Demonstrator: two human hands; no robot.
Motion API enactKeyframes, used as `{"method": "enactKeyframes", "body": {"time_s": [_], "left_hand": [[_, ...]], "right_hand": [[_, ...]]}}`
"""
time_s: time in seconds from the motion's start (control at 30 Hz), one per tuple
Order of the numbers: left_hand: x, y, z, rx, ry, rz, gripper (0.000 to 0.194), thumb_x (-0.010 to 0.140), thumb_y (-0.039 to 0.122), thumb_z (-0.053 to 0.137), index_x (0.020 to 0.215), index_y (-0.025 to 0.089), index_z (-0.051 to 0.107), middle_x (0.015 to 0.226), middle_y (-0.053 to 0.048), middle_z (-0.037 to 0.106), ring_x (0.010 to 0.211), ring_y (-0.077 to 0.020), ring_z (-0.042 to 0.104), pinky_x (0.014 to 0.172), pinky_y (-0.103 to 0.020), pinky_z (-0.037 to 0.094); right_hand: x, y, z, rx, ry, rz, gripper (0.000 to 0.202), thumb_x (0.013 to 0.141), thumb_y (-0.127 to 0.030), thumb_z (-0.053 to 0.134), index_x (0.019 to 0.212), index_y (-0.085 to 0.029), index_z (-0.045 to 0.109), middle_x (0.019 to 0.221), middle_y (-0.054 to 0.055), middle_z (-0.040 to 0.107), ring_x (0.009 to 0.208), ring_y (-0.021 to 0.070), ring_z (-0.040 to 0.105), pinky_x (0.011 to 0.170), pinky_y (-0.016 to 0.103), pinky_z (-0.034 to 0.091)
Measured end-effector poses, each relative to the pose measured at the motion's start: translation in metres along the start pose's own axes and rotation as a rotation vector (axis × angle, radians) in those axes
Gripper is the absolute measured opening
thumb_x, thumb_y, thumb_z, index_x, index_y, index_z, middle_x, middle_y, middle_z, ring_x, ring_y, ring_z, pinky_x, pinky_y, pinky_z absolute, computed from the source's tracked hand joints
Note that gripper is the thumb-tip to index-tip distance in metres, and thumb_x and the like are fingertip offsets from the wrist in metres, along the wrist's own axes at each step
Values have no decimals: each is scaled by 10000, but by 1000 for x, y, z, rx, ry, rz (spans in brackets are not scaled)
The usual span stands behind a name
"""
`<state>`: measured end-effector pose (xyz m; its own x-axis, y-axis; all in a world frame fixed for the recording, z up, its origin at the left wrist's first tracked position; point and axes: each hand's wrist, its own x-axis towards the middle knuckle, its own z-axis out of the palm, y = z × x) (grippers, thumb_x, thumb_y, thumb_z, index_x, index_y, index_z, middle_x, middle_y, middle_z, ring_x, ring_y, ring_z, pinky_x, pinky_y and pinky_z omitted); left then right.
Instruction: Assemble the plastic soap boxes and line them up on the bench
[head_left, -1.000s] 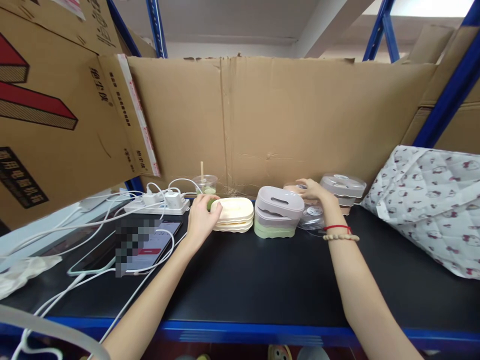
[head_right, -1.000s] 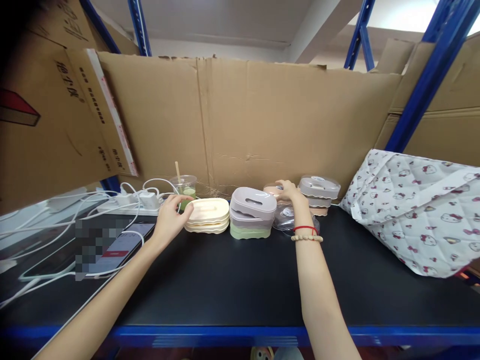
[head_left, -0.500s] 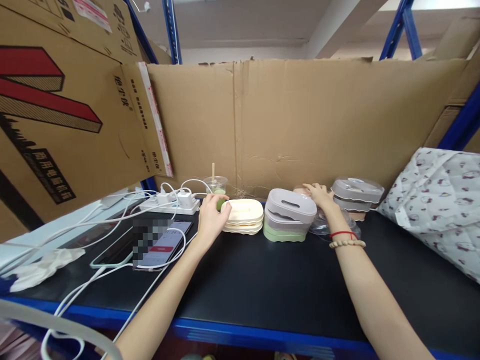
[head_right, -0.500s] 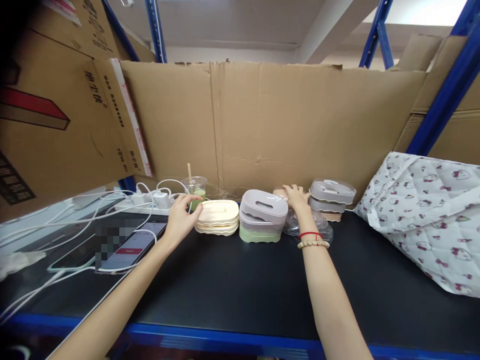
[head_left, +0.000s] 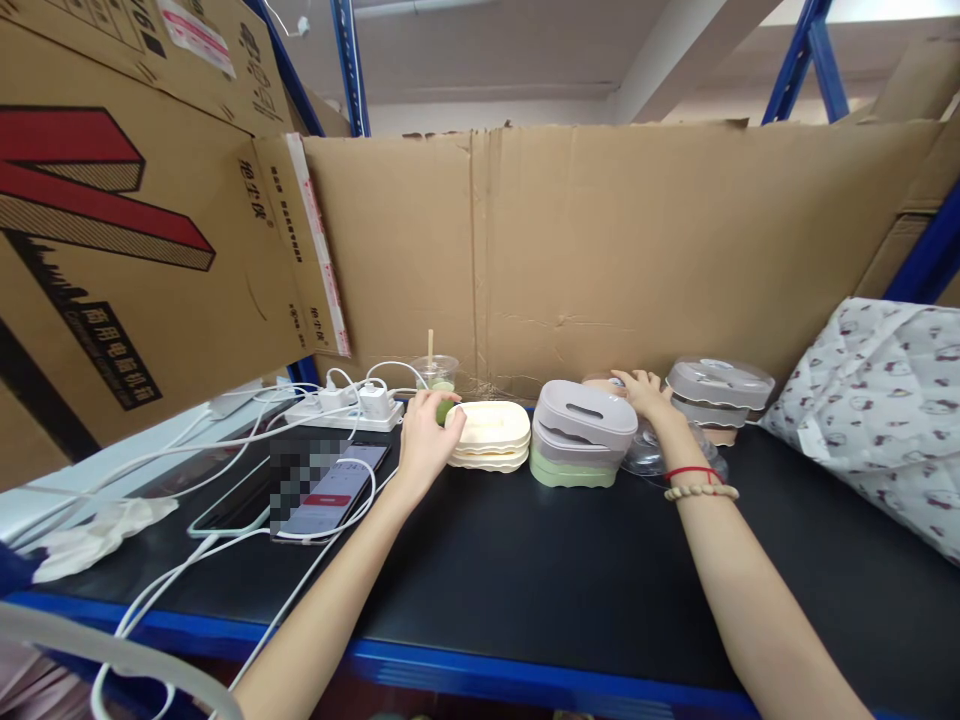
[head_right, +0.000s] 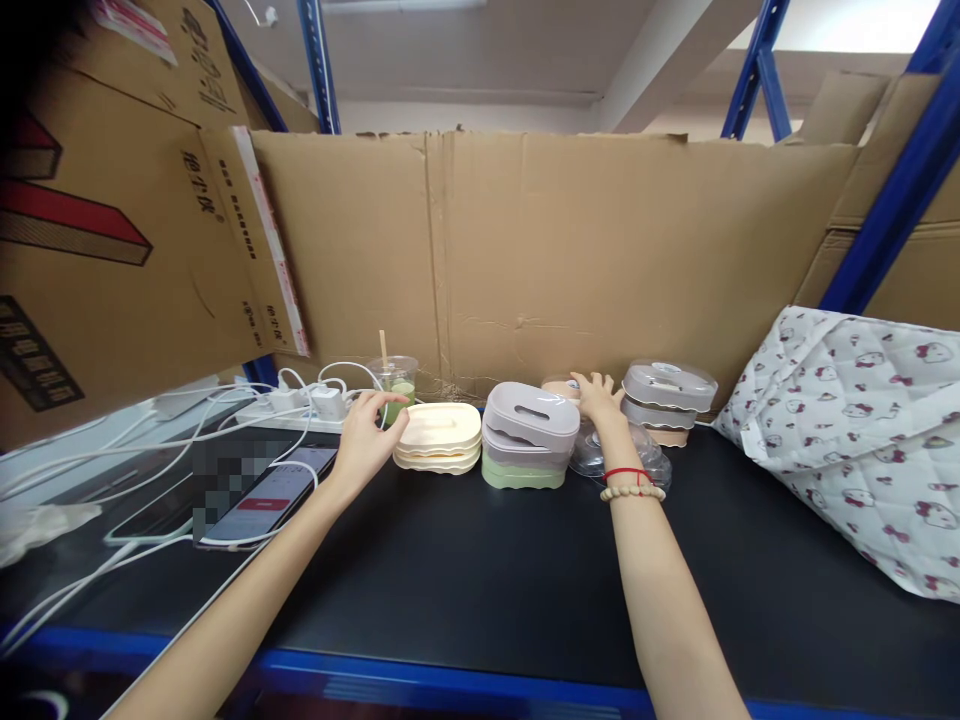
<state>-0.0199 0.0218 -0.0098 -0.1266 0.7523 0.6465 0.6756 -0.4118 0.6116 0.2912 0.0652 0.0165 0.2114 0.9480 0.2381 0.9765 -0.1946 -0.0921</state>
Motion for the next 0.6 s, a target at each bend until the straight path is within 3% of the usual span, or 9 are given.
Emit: {"method": "enactKeyframes", "body": {"time_s": [0.17,0.6], "left_hand": [[0,-2,2,-2,17,15,125,713,222,530,777,211,637,857,-43,603,906,-232,570,832,-369,454],[0,-4,4,-41,17,5,149,704,251,507,771,210,634,864,-63,599,934,-260,555,839,-403,449]], "right_hand": [[6,4,4,18,0,39,588,774,-397,568,1342,-339,424,1331,140,442,1206,381,441,920,555,383],[-10,1,-11,56,-34,86,637,721,-317,632,1330,-273,448,1267,142,479,1170,330,508,923,411,434]]}}
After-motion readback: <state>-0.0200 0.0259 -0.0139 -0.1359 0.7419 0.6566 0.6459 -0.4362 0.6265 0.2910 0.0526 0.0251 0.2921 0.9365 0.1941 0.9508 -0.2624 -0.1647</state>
